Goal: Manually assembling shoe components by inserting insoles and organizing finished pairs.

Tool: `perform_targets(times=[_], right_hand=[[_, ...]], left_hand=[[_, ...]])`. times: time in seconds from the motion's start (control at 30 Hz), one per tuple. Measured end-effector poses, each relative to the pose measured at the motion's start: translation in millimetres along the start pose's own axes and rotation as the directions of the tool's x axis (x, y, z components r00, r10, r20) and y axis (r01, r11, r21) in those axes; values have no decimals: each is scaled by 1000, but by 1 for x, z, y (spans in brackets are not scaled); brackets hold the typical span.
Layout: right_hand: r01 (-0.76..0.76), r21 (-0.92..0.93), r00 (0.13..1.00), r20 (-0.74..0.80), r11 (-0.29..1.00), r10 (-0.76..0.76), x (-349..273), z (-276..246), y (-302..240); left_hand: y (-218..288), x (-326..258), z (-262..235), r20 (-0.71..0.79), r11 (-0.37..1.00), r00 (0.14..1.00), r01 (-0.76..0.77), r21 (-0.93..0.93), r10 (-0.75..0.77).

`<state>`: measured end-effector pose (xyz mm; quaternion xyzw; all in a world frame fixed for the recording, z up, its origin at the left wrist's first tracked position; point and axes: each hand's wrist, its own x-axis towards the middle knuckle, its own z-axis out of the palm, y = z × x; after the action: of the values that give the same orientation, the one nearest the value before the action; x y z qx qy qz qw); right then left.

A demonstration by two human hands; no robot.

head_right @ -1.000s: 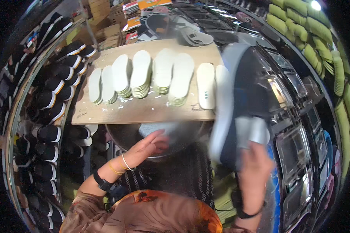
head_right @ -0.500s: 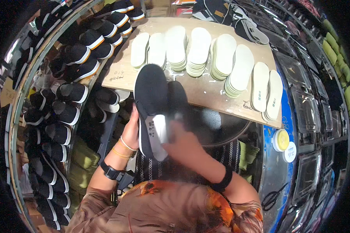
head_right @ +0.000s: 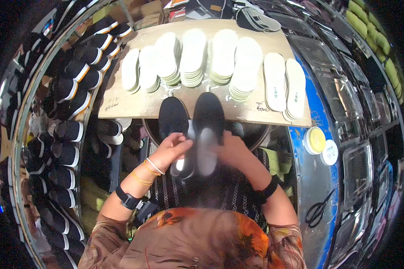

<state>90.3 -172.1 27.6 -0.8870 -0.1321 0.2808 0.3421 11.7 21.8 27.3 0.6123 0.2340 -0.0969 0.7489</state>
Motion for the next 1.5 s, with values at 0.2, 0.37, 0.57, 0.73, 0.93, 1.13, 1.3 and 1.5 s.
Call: perform_targets(times=[0.2, 0.37, 0.57, 0.73, 0.93, 1.13, 1.3, 1.5], right_hand=[[12, 224, 990, -143, 974, 21, -53, -34, 71], [-822, -241, 512, -710, 516, 484, -172, -76, 187], [-953, -101, 267, -726, 286, 633, -251, -30, 300], [-879, 152, 157, -803, 452, 575, -266, -32, 346], [300, 723, 414, -687, 623, 597, -270, -58, 305], [226, 863, 970, -243, 452, -23, -147, -69, 172], [561, 89, 825, -144, 823, -546, -78, -44, 54], [600, -227, 758, -145, 767, -636, -53, -31, 26]], left_hand=[[18, 4, 23, 124, 271, 931, -224, 936, 343], [-2, 27, 34, 1, 120, 959, -36, 992, 283], [-18, 39, 33, 71, -4, 887, -77, 997, 457], [-21, 37, 16, 139, 15, 849, -170, 985, 509], [-1, -12, -52, 293, 44, 792, -373, 927, 535], [27, -42, -69, 295, 322, 761, -545, 774, 578], [36, -68, -72, 385, 328, 805, -551, 768, 451], [33, -78, -78, 424, 302, 770, -597, 743, 477]])
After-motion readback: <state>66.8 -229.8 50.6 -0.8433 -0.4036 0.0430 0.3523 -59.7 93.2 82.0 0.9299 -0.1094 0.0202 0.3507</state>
